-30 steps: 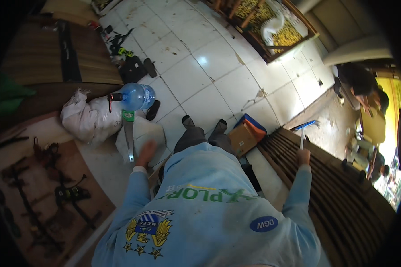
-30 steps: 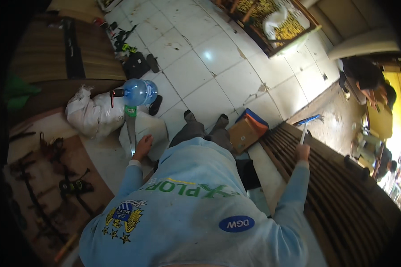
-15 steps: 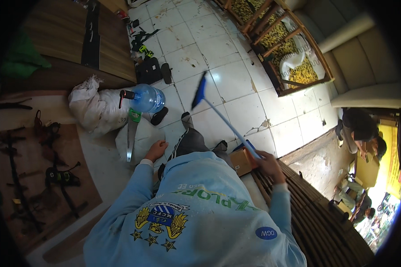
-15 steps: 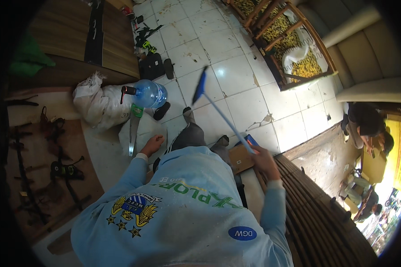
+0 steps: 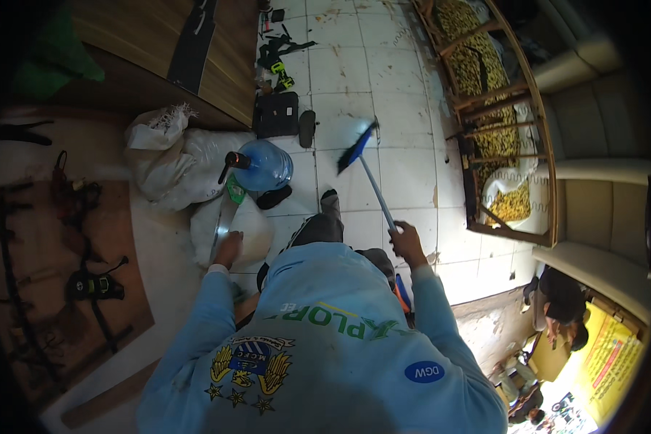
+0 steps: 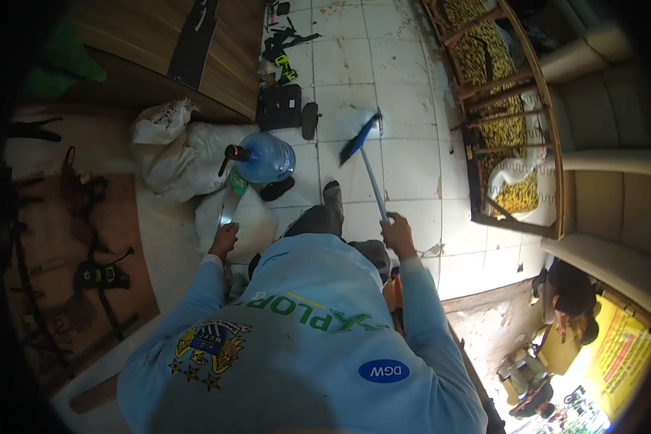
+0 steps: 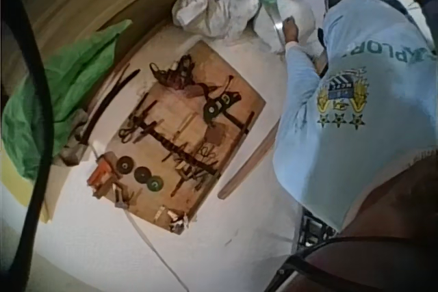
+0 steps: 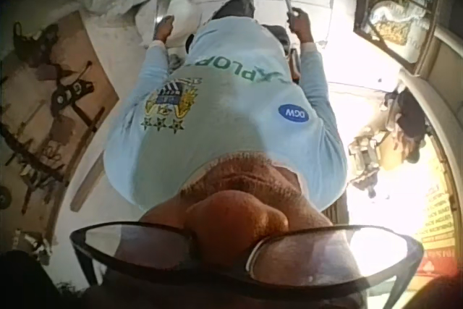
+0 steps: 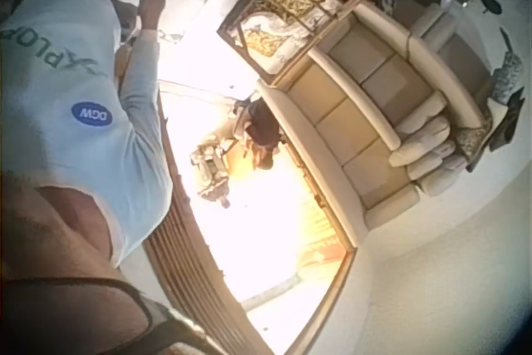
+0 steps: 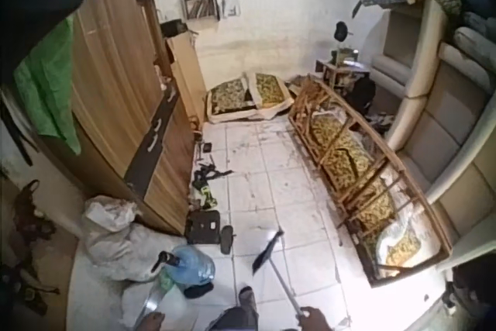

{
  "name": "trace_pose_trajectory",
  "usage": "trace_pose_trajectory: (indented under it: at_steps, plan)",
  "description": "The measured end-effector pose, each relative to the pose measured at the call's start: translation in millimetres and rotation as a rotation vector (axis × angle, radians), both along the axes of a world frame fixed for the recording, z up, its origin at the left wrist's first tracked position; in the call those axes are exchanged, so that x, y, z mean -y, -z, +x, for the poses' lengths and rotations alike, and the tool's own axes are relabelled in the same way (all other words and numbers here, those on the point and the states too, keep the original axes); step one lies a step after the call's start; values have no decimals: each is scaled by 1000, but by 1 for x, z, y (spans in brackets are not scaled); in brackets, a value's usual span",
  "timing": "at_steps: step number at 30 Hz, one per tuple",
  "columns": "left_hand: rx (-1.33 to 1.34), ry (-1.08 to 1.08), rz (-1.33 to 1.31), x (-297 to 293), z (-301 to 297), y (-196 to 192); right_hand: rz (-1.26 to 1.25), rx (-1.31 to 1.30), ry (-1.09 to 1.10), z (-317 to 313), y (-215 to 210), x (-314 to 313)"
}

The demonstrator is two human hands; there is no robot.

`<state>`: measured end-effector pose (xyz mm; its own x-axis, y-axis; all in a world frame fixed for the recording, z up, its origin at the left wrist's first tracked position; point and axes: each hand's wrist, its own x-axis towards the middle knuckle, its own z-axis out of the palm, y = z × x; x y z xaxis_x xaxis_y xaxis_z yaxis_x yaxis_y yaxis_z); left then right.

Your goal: The person sweeps a tiled floor using a blue broom, moving debris toward the entrance. The person also briefly adjusts a wooden drying rack filled with yellow items. The task is performed in a cluttered room with various tools and furniture visible.

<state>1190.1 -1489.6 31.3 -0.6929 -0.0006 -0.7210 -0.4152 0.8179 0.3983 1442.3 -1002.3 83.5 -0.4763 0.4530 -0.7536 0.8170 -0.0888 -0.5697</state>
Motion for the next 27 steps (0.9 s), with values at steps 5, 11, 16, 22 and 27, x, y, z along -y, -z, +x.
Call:
trace_pose_trajectory:
  at_steps: [5, 11, 16, 22, 27]
  plan:
    - [-44, -71, 60, -14, -44, 18, -91, -63, 103, -50, -78, -19]
    - [38, -40, 118, -99, -58, -8, -42, -266, 42, -199, 14, -47]
    - [-67, 118, 125, -139, -65, -60, -267, -259, 188, -309, 67, -101]
    - [-94, -287, 91, -65, -29, -44, -238, -110, -101, -247, 74, -152]
    - [144, -324, -92, -70, 25, -47, 63, 55, -246, -148, -8, -175]
